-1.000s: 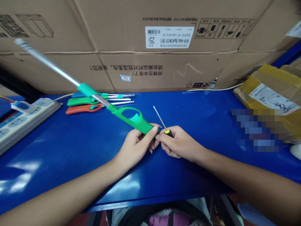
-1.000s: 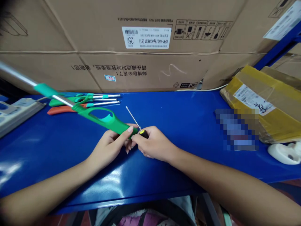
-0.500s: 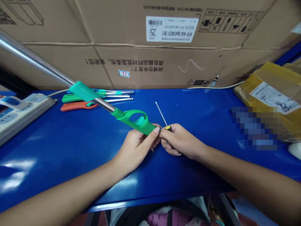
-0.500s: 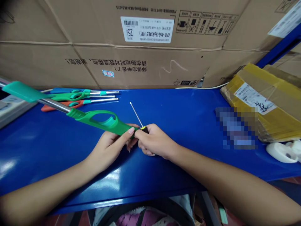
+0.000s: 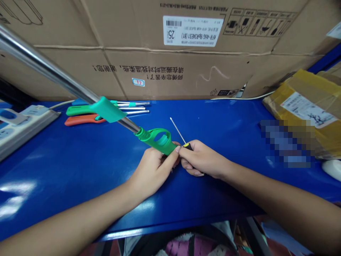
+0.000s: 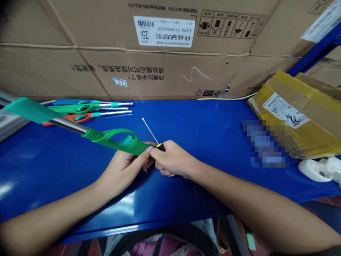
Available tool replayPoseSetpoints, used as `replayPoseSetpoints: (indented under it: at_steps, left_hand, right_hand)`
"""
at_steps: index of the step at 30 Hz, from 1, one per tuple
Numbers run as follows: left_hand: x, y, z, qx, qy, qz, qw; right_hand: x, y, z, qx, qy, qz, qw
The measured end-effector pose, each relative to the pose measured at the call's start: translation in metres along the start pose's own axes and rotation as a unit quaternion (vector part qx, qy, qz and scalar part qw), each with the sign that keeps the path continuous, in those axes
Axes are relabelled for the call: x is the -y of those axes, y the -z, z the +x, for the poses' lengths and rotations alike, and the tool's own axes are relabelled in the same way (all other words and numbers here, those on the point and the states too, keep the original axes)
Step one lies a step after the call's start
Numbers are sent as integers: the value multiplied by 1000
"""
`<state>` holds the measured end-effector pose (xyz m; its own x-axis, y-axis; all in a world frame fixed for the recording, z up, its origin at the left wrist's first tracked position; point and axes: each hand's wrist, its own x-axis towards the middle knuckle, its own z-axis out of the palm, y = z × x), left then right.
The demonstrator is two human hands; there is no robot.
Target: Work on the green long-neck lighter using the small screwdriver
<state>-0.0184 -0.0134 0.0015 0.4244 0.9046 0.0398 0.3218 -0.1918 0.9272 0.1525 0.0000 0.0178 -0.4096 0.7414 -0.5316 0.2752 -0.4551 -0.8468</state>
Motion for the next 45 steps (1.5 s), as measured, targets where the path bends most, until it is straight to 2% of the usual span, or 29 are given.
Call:
replayPoseSetpoints:
  at_steps: [6,10,15,19,22,28,33,39,43,45]
  left_hand:
    - [0,1,0,-7,-3,0,1000]
    - [2,4,3,-18,19,-73,997]
    - [-2,7,7,-25,102,-215,971]
    - [-7,7,6,-27,135,-291,947]
    - [-11,5,4,-38,146,-316,937]
    - [-14,5,0,-35,167,-314,934]
    - [-12,12,4,-75,145,-369,915]
    - [-13,16,5,-109,154,-398,898]
    - [-19,8,2,-72,202,-385,898]
    - [-22,2,2,-56,222,-415,881]
  right_hand:
    - [2,3,-2,14,13,-23,1000]
    - [4,6,-5,13,53,-30,998]
    - [3,11,-6,-62,140,-65,986]
    - [-2,11,-8,-99,210,-118,965]
    - [-4,9,-11,-81,228,-141,960]
    - [3,9,-18,-7,240,-138,961]
    - [9,15,-25,6,227,-142,963]
    - [12,21,-27,-29,242,-171,955]
    - [8,10,-27,-84,280,-204,934]
    - [3,2,-26,-95,328,-215,915]
